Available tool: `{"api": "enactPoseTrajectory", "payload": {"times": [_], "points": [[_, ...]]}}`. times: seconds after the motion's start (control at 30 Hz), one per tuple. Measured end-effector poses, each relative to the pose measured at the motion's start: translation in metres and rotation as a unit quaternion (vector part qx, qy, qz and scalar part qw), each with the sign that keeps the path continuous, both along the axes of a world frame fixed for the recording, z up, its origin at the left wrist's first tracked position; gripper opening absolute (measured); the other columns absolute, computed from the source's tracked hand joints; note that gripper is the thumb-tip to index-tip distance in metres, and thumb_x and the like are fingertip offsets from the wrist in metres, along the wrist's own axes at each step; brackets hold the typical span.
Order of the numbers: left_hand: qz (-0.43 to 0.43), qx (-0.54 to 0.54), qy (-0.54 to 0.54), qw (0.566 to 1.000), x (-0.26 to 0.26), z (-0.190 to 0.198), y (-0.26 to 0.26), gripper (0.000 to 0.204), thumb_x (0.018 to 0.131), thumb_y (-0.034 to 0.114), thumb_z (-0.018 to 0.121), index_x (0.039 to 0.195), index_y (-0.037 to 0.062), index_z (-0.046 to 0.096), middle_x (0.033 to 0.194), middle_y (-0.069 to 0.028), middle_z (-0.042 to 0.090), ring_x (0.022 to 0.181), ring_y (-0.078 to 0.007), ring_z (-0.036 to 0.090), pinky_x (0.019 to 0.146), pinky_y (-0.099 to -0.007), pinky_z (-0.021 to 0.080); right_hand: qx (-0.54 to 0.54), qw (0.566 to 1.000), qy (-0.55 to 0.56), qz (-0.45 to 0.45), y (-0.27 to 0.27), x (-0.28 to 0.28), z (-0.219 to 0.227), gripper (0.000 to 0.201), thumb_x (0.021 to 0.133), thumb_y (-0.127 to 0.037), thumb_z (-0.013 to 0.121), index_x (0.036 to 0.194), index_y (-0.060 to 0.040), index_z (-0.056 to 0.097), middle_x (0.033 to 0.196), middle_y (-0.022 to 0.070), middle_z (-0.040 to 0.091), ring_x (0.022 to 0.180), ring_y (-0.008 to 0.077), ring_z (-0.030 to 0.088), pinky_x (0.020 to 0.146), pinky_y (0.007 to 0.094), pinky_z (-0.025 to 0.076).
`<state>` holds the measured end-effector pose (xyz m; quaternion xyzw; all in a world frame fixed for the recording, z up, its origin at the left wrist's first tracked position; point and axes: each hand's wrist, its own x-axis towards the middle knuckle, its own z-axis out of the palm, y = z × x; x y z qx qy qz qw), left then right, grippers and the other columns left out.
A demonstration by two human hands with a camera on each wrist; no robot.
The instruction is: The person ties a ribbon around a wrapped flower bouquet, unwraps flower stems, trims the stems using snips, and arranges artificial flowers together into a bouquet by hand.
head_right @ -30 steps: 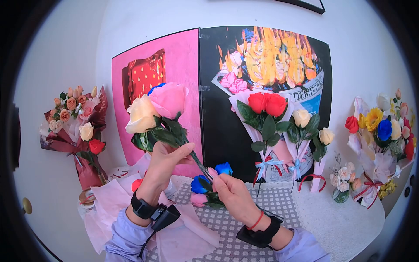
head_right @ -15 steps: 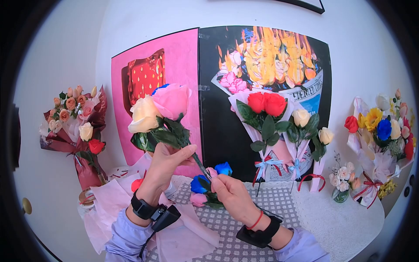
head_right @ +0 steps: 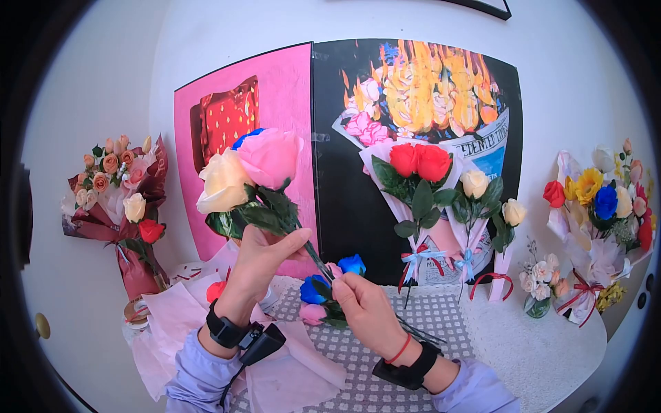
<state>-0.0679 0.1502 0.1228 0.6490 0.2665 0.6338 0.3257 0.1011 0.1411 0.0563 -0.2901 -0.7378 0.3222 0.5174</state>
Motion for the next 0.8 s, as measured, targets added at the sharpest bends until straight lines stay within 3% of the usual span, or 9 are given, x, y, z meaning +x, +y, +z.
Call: {"api": "enactPoseTrajectory", "payload": {"times": [0.07,0.13,0.23,0.37,0.43,0.57,0.63,0.7,0.8], "points": [[0.018,-0.011,0.004,1.000,0.000,0.001,-0.002,0.018,0.077,0.015,0.066,0.078,-0.0001,0.058,0.068,-0.0029,0.058,0.059,-0.0076,0.055,0.054,-0.0209,0.047,0.054,0.997,-0.028,-0.057,-0.003,-0.002,0.001,0.026,0.089,-0.024,0.046,0.076,-0.0025,0.049,0.053,0.0062,0.043,0.047,0.0144,0.042,0.046,0.0296,0.034],[0.036,-0.022,0.009,0.999,-0.001,0.001,-0.003,0.016,0.076,0.015,0.066,0.078,-0.0001,0.059,0.070,-0.0042,0.060,0.060,-0.0093,0.057,0.055,-0.0221,0.048,0.126,0.976,-0.095,-0.152,-0.014,-0.003,0.008,0.021,0.088,-0.022,0.047,0.079,-0.0029,0.050,0.054,0.0137,0.048,0.048,0.0278,0.050,0.046,0.0354,0.036],[0.029,-0.023,0.003,0.999,-0.001,0.001,-0.002,0.016,0.076,0.014,0.066,0.076,-0.0007,0.059,0.069,-0.0044,0.059,0.060,-0.0095,0.057,0.055,-0.0226,0.048,0.146,0.965,-0.122,-0.182,-0.019,-0.004,0.012,0.020,0.087,-0.021,0.047,0.081,-0.0031,0.050,0.056,0.0154,0.050,0.051,0.0339,0.051,0.046,0.0370,0.036],[0.023,-0.015,0.005,1.000,0.001,0.001,-0.003,0.016,0.076,0.012,0.066,0.081,-0.0001,0.057,0.072,-0.0041,0.059,0.061,-0.0099,0.057,0.055,-0.0227,0.048,0.119,0.981,-0.077,-0.132,-0.006,0.000,0.006,0.020,0.087,-0.021,0.047,0.080,-0.0031,0.050,0.055,0.0147,0.050,0.050,0.0317,0.051,0.046,0.0363,0.036],[0.020,-0.006,-0.004,1.000,0.003,0.001,-0.004,0.017,0.076,0.011,0.066,0.084,0.0002,0.056,0.073,-0.0039,0.059,0.061,-0.0100,0.057,0.056,-0.0227,0.048,0.033,0.999,-0.023,-0.023,0.003,0.003,0.001,0.018,0.087,-0.021,0.048,0.080,-0.0035,0.050,0.056,0.0144,0.051,0.050,0.0312,0.052,0.046,0.0366,0.036],[0.007,0.015,-0.011,1.000,0.003,0.000,-0.004,0.020,0.077,0.016,0.067,0.077,-0.0010,0.057,0.066,-0.0012,0.057,0.058,-0.0060,0.054,0.052,-0.0195,0.044,0.072,0.995,-0.044,-0.058,-0.004,0.002,0.006,0.019,0.087,-0.021,0.049,0.080,-0.0037,0.051,0.054,0.0127,0.050,0.047,0.0274,0.051,0.045,0.0348,0.035],[0.003,0.009,-0.001,1.000,0.000,-0.001,-0.002,0.020,0.077,0.016,0.067,0.077,-0.0010,0.057,0.066,-0.0011,0.057,0.058,-0.0059,0.054,0.052,-0.0193,0.043,0.165,0.963,-0.114,-0.178,-0.017,-0.001,0.012,0.020,0.087,-0.023,0.049,0.080,-0.0036,0.053,0.053,0.0110,0.048,0.044,0.0228,0.047,0.044,0.0322,0.033],[0.003,-0.015,0.025,1.000,-0.002,-0.001,0.000,0.016,0.077,0.010,0.066,0.086,0.0020,0.055,0.074,-0.0033,0.058,0.062,-0.0101,0.058,0.055,-0.0228,0.048,0.169,0.963,-0.109,-0.179,-0.017,-0.002,0.012,0.021,0.087,-0.023,0.049,0.080,-0.0034,0.053,0.053,0.0109,0.048,0.044,0.0220,0.046,0.043,0.0314,0.033],[0.014,-0.001,0.019,1.000,0.000,-0.002,-0.001,0.018,0.077,0.015,0.067,0.078,-0.0006,0.057,0.068,-0.0009,0.057,0.059,-0.0058,0.054,0.052,-0.0198,0.044,0.132,0.978,-0.084,-0.138,-0.011,0.000,0.010,0.022,0.087,-0.023,0.049,0.080,-0.0030,0.053,0.053,0.0090,0.047,0.044,0.0187,0.044,0.043,0.0297,0.032]]}}
